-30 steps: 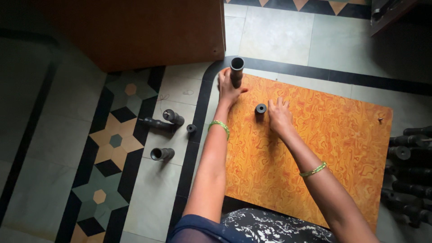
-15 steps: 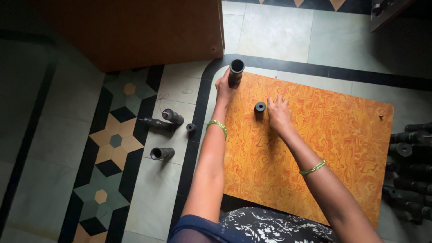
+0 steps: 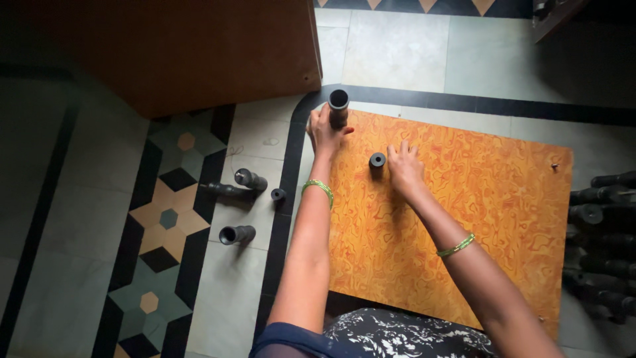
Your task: The person assembles a small wooden table by inserting cylindrical metal legs into pre-drilled holes in the tabletop. They handle the tabletop and multiple legs, inserting them one by one and adjusting the tabletop position.
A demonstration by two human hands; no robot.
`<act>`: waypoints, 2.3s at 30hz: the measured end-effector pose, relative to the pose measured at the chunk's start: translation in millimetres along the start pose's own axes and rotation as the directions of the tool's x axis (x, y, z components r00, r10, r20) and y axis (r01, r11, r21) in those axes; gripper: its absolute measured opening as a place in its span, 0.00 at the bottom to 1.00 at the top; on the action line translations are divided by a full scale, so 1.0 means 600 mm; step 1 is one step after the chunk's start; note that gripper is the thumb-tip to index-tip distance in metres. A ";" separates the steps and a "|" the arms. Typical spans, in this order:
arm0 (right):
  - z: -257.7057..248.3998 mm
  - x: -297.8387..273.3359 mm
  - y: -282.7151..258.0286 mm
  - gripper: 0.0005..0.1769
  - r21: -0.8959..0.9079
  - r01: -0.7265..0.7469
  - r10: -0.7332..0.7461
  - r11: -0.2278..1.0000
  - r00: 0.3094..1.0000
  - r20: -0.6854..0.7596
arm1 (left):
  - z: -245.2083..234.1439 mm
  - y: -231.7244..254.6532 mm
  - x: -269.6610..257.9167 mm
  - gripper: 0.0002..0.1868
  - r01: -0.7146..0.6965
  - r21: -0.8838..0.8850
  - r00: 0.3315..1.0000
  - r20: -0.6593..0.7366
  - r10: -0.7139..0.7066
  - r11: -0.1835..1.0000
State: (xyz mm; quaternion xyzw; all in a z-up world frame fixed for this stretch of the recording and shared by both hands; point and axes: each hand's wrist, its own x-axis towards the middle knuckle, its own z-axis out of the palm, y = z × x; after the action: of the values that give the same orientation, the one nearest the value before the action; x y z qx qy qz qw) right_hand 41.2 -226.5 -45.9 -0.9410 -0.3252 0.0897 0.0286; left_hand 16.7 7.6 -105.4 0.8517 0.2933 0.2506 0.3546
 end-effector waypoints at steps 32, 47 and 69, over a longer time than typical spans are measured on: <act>-0.010 -0.009 0.063 0.22 0.429 -0.023 0.028 0.903 1.000 -0.006 | 0.043 0.138 0.003 0.23 0.234 -0.480 0.966 0.210 -0.148 0.846; -0.379 -0.248 0.448 0.22 0.973 -0.233 0.093 -0.010 0.968 0.232 | 0.169 0.523 -0.257 0.26 0.193 -0.684 0.722 0.585 0.370 0.704; -0.083 -0.575 0.601 0.33 -0.113 -0.368 0.379 0.923 0.817 0.434 | 0.302 0.343 -0.446 0.59 -0.650 0.094 0.217 0.974 0.065 0.754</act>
State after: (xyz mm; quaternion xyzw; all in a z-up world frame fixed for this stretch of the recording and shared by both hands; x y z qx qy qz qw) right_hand 2.9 -723.1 14.2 -0.9403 -0.1330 0.3037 -0.0764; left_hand 10.0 -375.0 -122.6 0.9339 -0.1314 -0.2948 0.1540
